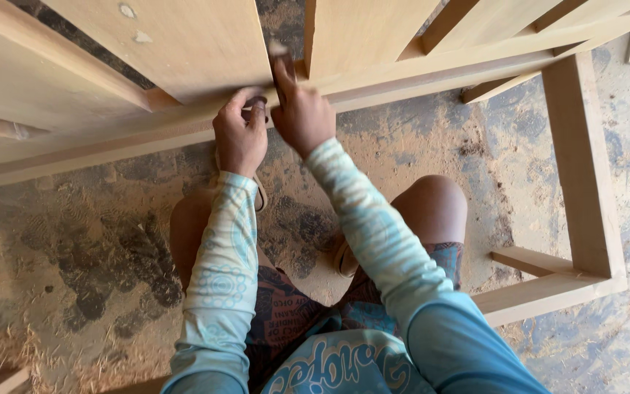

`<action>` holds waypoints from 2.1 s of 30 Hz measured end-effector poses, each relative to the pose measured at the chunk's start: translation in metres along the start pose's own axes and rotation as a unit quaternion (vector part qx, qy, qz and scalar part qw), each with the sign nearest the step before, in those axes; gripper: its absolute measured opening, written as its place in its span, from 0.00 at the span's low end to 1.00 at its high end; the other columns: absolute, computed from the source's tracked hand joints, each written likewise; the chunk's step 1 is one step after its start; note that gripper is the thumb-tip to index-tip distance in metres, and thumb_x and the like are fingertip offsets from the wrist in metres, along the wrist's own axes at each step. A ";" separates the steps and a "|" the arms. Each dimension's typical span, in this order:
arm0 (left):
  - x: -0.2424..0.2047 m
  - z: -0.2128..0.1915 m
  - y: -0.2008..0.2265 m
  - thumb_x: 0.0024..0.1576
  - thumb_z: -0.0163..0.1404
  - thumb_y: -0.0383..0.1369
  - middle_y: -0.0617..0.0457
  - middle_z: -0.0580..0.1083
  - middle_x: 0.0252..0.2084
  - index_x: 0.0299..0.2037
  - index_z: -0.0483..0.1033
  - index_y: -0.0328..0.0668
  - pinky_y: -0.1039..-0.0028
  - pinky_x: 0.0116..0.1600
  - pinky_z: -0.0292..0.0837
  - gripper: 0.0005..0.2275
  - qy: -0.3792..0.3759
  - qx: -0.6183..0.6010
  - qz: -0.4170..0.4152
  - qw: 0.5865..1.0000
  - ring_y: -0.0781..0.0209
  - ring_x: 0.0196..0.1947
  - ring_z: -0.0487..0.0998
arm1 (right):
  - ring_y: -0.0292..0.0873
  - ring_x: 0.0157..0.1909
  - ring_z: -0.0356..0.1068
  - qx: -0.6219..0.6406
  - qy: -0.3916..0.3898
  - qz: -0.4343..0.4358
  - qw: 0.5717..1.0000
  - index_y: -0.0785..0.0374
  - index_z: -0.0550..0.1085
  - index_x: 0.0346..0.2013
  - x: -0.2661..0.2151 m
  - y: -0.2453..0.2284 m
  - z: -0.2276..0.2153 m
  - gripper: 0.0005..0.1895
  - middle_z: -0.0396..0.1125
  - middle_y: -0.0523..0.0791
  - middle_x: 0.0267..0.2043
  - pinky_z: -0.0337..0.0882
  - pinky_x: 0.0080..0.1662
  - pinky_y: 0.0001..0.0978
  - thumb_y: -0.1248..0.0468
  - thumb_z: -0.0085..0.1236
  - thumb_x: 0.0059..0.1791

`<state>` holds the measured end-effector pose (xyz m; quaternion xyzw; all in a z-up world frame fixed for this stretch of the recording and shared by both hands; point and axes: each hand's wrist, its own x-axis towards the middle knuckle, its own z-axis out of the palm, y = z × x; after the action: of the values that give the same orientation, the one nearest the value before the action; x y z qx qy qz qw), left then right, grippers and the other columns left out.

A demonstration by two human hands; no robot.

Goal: The person sits on the floor and uses a sanding block to smooth the surface of a wooden furniture piece. They repeatedly rub the sanding block along the edges and flat surfaces of the wood.

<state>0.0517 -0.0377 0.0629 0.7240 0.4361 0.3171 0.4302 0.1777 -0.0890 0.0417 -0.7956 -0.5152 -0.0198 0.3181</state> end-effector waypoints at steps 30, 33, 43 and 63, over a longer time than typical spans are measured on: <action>0.002 0.001 -0.001 0.62 0.51 0.27 0.45 0.82 0.45 0.52 0.79 0.35 0.69 0.44 0.79 0.11 -0.020 -0.020 -0.015 0.999 0.56 0.37 0.85 | 0.46 0.21 0.74 -0.042 0.014 -0.031 0.999 0.54 0.71 0.65 -0.009 0.013 -0.008 0.36 0.75 0.53 0.29 0.78 0.29 0.42 0.70 0.55 0.41; -0.006 0.003 -0.008 0.62 0.51 0.28 0.44 0.82 0.47 0.52 0.79 0.35 0.69 0.46 0.80 0.10 0.000 -0.014 0.045 0.999 0.55 0.43 0.85 | 0.47 0.19 0.73 -0.033 -0.017 -0.003 0.999 0.58 0.69 0.67 -0.019 0.009 -0.006 0.36 0.74 0.50 0.23 0.77 0.27 0.42 0.70 0.56 0.42; -0.006 0.014 -0.017 0.62 0.53 0.28 0.40 0.80 0.51 0.52 0.79 0.32 0.64 0.55 0.76 0.10 0.027 0.023 0.073 0.997 0.49 0.49 0.82 | 0.45 0.22 0.74 -0.017 0.052 -0.081 0.995 0.59 0.67 0.66 -0.013 0.004 -0.002 0.37 0.75 0.49 0.27 0.77 0.27 0.40 0.62 0.64 0.41; -0.001 0.001 -0.007 0.61 0.55 0.29 0.42 0.81 0.47 0.47 0.81 0.33 0.62 0.55 0.76 0.09 0.037 0.044 0.039 0.998 0.50 0.47 0.83 | 0.49 0.20 0.73 -0.049 -0.012 -0.013 0.999 0.56 0.69 0.66 -0.004 -0.002 -0.002 0.38 0.72 0.51 0.21 0.76 0.27 0.44 0.69 0.58 0.39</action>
<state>0.0499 -0.0369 0.0562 0.7467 0.4365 0.3407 0.3687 0.1749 -0.0927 0.0434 -0.8038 -0.5275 -0.0392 0.2720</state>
